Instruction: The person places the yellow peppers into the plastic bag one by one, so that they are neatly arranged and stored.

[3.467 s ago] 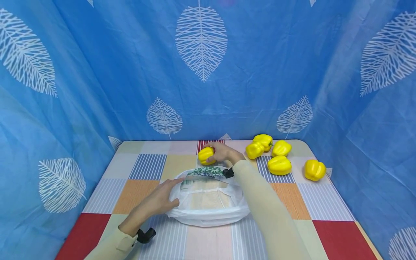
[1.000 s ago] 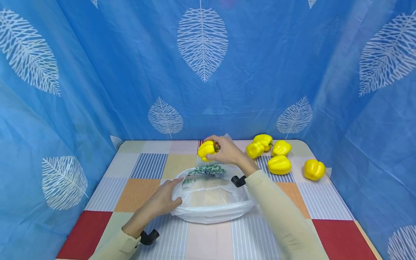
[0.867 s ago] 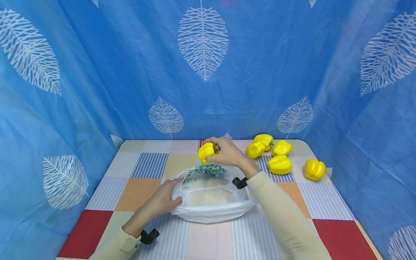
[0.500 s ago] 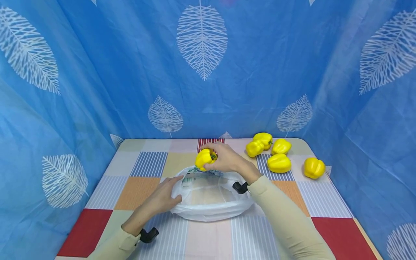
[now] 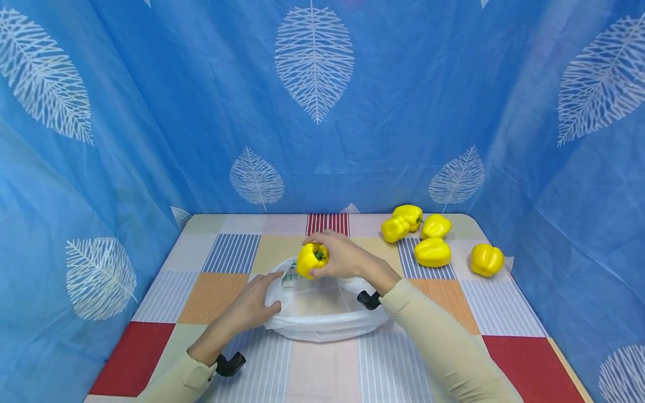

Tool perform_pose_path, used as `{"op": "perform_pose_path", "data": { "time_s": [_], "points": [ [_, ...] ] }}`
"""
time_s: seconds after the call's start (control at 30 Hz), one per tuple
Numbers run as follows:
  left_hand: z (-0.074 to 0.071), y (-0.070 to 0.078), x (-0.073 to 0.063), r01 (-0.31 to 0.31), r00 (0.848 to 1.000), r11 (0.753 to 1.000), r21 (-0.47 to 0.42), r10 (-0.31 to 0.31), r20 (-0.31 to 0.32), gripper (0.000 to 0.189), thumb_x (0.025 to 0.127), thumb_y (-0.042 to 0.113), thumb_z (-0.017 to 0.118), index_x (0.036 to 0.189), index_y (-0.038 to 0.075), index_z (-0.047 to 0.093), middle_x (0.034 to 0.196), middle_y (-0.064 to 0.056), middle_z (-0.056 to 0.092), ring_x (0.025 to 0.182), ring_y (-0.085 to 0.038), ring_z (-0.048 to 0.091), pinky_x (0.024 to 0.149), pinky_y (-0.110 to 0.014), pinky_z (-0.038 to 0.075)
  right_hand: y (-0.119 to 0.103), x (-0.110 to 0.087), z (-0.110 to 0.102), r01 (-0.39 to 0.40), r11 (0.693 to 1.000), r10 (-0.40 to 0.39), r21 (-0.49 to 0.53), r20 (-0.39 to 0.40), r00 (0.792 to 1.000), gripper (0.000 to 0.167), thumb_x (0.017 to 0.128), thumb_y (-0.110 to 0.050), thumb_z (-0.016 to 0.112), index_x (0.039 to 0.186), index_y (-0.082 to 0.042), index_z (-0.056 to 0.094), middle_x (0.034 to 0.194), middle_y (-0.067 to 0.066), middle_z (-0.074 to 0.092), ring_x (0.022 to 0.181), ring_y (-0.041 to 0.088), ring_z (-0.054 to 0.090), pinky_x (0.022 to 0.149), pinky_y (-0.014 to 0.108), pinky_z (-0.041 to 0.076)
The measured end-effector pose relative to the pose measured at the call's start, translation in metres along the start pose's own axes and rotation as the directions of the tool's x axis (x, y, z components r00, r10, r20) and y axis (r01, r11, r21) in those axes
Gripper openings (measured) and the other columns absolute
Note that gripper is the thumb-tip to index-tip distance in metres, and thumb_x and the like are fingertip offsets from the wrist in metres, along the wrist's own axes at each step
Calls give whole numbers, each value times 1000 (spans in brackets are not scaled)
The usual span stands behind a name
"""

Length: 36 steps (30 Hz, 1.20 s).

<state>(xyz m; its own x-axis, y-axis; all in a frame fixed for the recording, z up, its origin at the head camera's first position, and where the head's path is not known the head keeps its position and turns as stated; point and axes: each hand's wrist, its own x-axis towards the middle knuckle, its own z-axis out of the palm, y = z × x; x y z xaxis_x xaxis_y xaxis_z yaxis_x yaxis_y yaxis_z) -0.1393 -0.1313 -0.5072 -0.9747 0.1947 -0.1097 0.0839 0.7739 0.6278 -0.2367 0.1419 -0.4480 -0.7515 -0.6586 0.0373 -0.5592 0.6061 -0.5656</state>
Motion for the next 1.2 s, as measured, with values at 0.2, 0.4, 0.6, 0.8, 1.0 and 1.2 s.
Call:
{"op": "perform_pose_path", "data": {
  "time_s": [0.2,0.4,0.6,0.8,1.0,1.2],
  "points": [
    [-1,2,1,7,1000,1000,3,-7,0,78,98,11,84,171,7,57,158,-29,65,136,-42,70,119,-70,62,-6,2,8,7,1000,-7,-4,44,999,70,93,-25,96,157,-17,69,160,14,69,137,33,67,122,63,62],
    [1,1,2,12,1000,1000,-1,-12,-10,78,98,9,84,170,7,57,159,-30,64,140,-45,69,118,-71,62,-5,6,17,13,1000,-11,-26,70,998,68,94,-25,95,156,-20,69,157,15,68,133,31,66,120,60,64],
    [0,2,2,5,1000,1000,-3,-5,-7,80,95,3,85,170,7,57,159,-30,65,138,-44,69,117,-71,63,-11,8,25,-3,1000,6,-29,95,995,70,93,-24,97,157,-19,69,148,14,68,126,28,66,117,59,65],
    [-1,2,2,-10,1000,1000,2,10,-4,82,92,-5,85,169,4,57,158,-30,65,137,-45,70,118,-71,62,-18,13,35,-17,997,23,-69,97,995,70,92,-26,99,153,-14,66,146,15,69,123,27,69,117,55,66],
    [0,2,2,-24,1000,1000,-5,24,8,84,92,-10,82,170,3,55,155,-29,66,135,-41,70,118,-66,63,-18,17,45,-23,992,35,-121,95,995,68,92,-27,101,149,-13,68,143,15,69,119,25,69,115,50,68],
    [-2,3,3,-20,1000,1000,-15,21,10,87,90,-18,76,171,4,54,155,-28,66,132,-38,70,118,-65,64,-17,21,51,-26,988,41,-152,97,994,69,91,-28,102,150,-15,69,142,16,67,119,26,70,115,49,68]
  ]
}}
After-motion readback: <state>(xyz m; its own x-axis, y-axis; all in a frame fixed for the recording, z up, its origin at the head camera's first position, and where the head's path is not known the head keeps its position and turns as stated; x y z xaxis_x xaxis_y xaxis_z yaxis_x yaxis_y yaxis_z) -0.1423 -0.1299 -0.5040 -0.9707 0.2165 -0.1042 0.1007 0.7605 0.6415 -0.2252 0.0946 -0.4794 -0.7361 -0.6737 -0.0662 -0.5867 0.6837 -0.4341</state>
